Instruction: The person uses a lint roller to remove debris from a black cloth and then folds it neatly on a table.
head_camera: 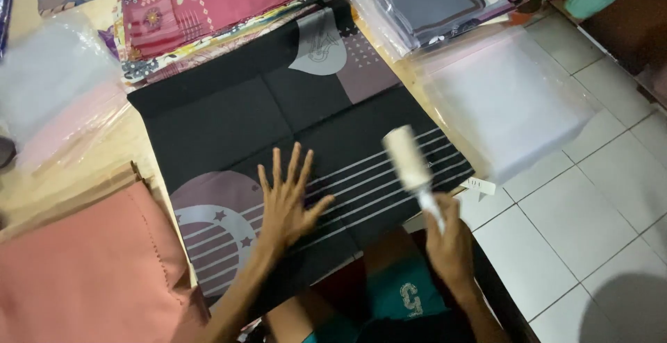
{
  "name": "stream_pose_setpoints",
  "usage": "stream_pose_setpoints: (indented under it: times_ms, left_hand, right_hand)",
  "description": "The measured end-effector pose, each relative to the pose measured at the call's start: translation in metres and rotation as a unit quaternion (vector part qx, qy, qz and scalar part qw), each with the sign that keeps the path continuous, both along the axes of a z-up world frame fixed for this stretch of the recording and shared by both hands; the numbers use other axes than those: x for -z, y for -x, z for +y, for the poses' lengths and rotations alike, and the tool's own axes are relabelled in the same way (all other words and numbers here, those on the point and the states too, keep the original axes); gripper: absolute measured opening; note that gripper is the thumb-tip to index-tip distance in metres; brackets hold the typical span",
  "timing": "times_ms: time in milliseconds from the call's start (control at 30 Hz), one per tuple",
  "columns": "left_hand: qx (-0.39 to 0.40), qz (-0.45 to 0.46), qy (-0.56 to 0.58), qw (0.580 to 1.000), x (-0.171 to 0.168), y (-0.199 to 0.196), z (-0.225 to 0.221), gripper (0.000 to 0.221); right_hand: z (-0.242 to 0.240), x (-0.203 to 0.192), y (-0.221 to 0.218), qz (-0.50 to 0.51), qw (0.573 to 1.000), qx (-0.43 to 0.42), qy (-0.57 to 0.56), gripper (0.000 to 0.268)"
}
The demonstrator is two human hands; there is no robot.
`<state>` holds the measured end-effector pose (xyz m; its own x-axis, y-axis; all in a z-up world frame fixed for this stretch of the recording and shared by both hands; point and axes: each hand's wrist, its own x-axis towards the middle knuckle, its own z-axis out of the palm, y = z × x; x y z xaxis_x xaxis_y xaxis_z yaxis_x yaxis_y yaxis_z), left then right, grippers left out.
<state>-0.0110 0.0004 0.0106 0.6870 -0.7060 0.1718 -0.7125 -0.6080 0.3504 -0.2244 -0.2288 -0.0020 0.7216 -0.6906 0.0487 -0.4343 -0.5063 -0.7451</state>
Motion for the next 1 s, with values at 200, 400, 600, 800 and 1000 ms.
stream_pose_setpoints:
  times_ms: [200, 400, 600, 800, 1000]
  left_hand:
    - [0.029, -0.046, -0.01, 0.998, 0.021, 0.061, 0.006, 0.099]
    - [0.026, -0.03, -0.017, 0.999, 0.025, 0.067, 0.01, 0.101]
    - [0.022, -0.043, -0.026, 0.998, 0.024, 0.067, 0.009, 0.1]
    - [0.023, -0.042, -0.016, 0.999, 0.025, 0.066, 0.009, 0.101]
    - [0.021, -0.055, -0.007, 0.998, 0.024, 0.067, 0.009, 0.101]
  right_hand:
    - [0.039, 0.025, 0.021, 0.087, 0.986, -0.104, -0.097, 0.034]
    - [-0.005, 0.029, 0.008, 0.178, 0.982, -0.053, -0.033, 0.04]
    - [-0.073, -0.004, 0.007, 0.063, 0.998, 0.018, -0.009, 0.032]
    - [-0.04, 0.008, 0.024, 0.021, 0.998, 0.052, -0.017, 0.033]
    - [-0.001, 0.032, 0.021, 0.122, 0.988, -0.087, -0.046, 0.04]
